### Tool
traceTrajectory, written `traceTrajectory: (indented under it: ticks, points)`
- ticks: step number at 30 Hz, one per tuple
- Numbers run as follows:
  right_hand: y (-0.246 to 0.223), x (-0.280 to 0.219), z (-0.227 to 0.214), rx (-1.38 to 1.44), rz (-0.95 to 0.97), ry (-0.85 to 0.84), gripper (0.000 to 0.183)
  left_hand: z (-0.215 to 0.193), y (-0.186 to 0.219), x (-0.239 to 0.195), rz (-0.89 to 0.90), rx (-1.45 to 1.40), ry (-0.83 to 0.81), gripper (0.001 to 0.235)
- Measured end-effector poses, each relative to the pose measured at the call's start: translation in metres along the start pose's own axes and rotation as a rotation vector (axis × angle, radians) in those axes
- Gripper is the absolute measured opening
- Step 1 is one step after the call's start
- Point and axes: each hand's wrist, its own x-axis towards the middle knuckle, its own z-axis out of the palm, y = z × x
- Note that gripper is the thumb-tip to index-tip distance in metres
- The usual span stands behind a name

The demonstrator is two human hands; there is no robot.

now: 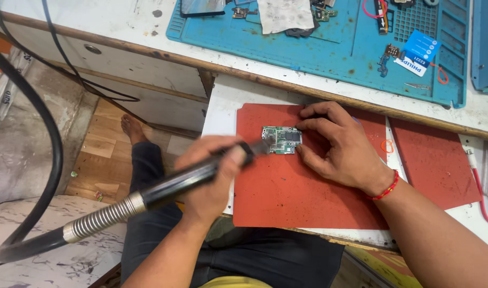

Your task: The person cleans a small circuit board using a toothbrush and then applies heat with a hot air gun. The board is placed on a red mat on a cluttered workbench.

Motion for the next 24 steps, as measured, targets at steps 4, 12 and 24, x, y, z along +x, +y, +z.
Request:
traceTrajectory:
  ticks: [4,12,24]
  points:
    - [-0.0008,0.0023,-0.0014,0.008,0.003,-0.005,0.036,-0.0075,0.0009,0.0027,0.084,-0.024,-0.158,0.026]
    - [-0.0055,0.0039,-0.0044,-0.021,-0.097,-0.063,0.039,-0.0009,0.0001,0.0029,0.073,-0.052,-0.121,0.024]
    - [-0.0005,0.0006,-0.0045,0.023,-0.064,-0.056,0.040,-0.0001,0.0047,0.0083,0.104,-0.037,-0.147,0.025]
